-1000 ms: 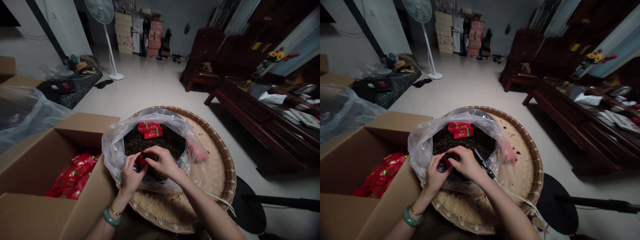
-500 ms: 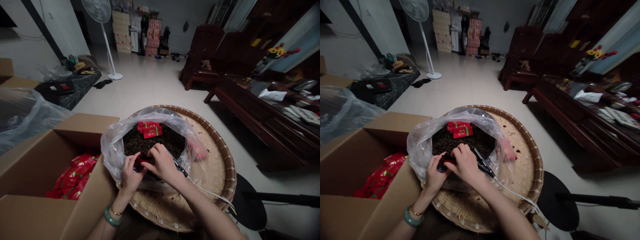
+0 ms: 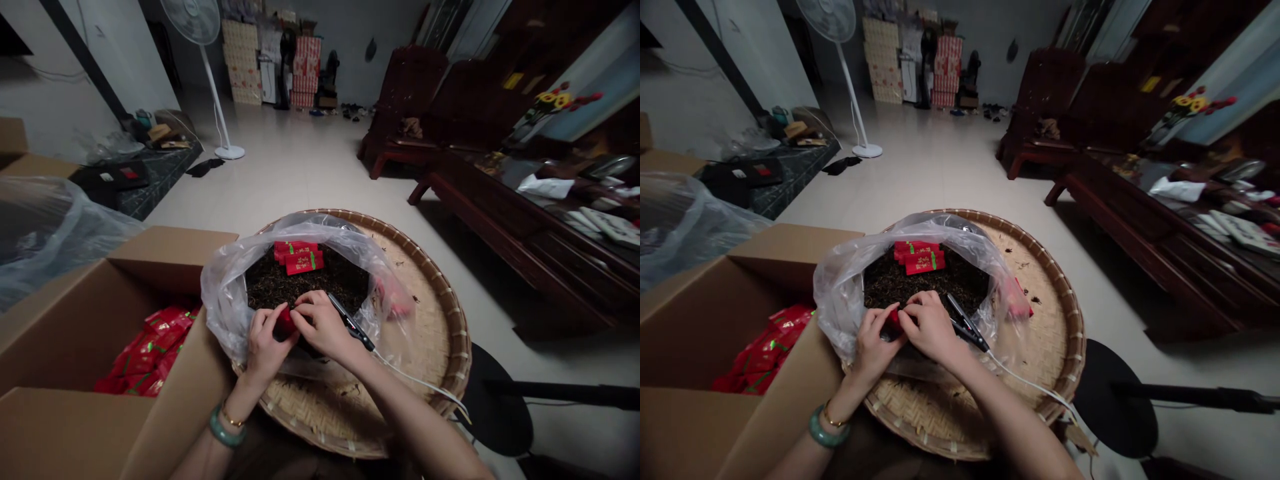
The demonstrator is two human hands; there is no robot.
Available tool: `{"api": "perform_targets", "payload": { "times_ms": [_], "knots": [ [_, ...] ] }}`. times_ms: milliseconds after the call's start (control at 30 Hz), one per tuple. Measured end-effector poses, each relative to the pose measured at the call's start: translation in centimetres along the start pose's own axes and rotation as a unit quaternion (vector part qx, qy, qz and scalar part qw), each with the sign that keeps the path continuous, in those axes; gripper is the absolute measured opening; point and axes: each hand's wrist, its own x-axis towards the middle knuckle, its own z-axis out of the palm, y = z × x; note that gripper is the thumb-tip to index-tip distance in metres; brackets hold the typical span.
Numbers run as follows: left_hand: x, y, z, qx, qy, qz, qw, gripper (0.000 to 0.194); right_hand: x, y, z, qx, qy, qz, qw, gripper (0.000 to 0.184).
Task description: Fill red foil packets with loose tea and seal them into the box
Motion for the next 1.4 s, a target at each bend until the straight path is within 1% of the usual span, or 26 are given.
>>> {"api": "perform_targets", "payload": {
  "times_ms": [100, 167, 233, 267, 333, 400, 433, 467, 533, 633, 700, 733, 800, 867, 933, 1000, 1067, 1133, 1233, 1300, 1400],
  "knots": [
    [0.1, 0.2, 0.0, 0.007, -0.014, 0.013, 1.000, 0.041, -0.3, 0.2, -0.2, 0.008, -0.022, -0.015, 1.000, 0.021],
    [0.3, 0.3, 0.0, 0.004, -0.011, 0.009, 1.000, 0.040, -0.4, 0.3, -0.4, 0.011, -0.013, -0.037, 0.999, 0.017],
    [0.5, 0.3, -0.1, -0.020, -0.016, -0.013, 1.000, 0.041, -0.4, 0.6, -0.8, 0.033, -0.001, -0.054, 0.998, 0.014],
    [0.7, 0.3, -0.2, -0.044, -0.033, -0.032, 0.998, 0.042, -0.3, 0.8, -1.2, 0.052, 0.003, -0.057, 0.997, 0.013],
    [0.9, 0.3, -0.4, -0.110, -0.105, -0.088, 0.985, 0.042, -0.1, 1.2, -2.0, 0.097, 0.002, -0.052, 0.994, 0.013],
    [1.1, 0.3, -0.7, -0.166, -0.186, -0.152, 0.956, 0.035, 0.0, 1.5, -2.9, 0.128, -0.006, -0.039, 0.991, 0.017],
    [1.1, 0.4, -0.9, -0.184, -0.217, -0.179, 0.942, 0.031, 0.0, 1.6, -3.3, 0.134, -0.009, -0.033, 0.990, 0.020],
    [1.2, 0.5, -1.0, -0.197, -0.238, -0.198, 0.930, 0.028, 0.0, 1.7, -3.6, 0.131, -0.009, -0.027, 0.991, 0.023],
    [1.4, 0.9, -1.2, -0.213, -0.257, -0.216, 0.917, 0.024, -0.1, 1.7, -4.1, 0.108, 0.002, -0.019, 0.994, 0.027],
    [1.7, 1.6, -1.4, -0.225, -0.248, -0.214, 0.918, 0.024, -0.6, 1.6, -4.4, 0.070, 0.033, -0.019, 0.997, 0.028],
    [1.7, 1.8, -1.3, -0.232, -0.232, -0.205, 0.922, 0.024, -1.0, 1.3, -4.6, 0.047, 0.025, -0.035, 0.998, 0.024],
    [1.7, 1.8, -1.2, -0.238, -0.225, -0.200, 0.923, 0.024, -1.2, 1.1, -4.8, 0.029, 0.007, -0.048, 0.998, 0.021],
    [1.5, 1.7, -1.0, -0.246, -0.211, -0.189, 0.927, 0.022, -1.7, 0.7, -5.2, -0.026, -0.044, -0.072, 0.996, 0.024],
    [1.2, 1.6, -0.8, -0.241, -0.202, -0.173, 0.933, 0.019, -1.9, 0.2, -5.4, -0.090, -0.091, -0.080, 0.989, 0.023],
    [0.9, 1.6, -0.7, -0.225, -0.205, -0.148, 0.941, 0.018, -2.1, -0.3, -5.3, -0.140, -0.121, -0.082, 0.979, 0.018],
    [0.8, 1.7, -0.7, -0.219, -0.223, -0.111, 0.944, 0.022, -2.3, -0.9, -4.9, -0.175, -0.135, -0.097, 0.970, 0.018],
    [0.9, 1.9, -0.9, -0.228, -0.234, -0.070, 0.942, 0.028, -2.7, -1.4, -4.7, -0.195, -0.128, -0.120, 0.965, 0.016],
    [0.9, 2.0, -1.0, -0.238, -0.233, -0.043, 0.942, 0.028, -3.1, -1.9, -4.8, -0.202, -0.102, -0.137, 0.964, 0.013],
    [0.9, 2.0, -1.1, -0.229, -0.205, -0.041, 0.950, 0.023, -3.8, -2.5, -5.6, -0.212, -0.065, -0.134, 0.966, 0.014],
    [0.8, 2.0, -0.9, -0.224, -0.197, -0.044, 0.953, 0.022, -3.9, -2.7, -5.9, -0.230, -0.069, -0.124, 0.963, 0.012],
    [0.6, 2.3, -0.7, -0.226, -0.214, -0.058, 0.949, 0.023, -3.7, -2.6, -5.9, -0.251, -0.105, -0.116, 0.955, 0.008]
  ]
}}
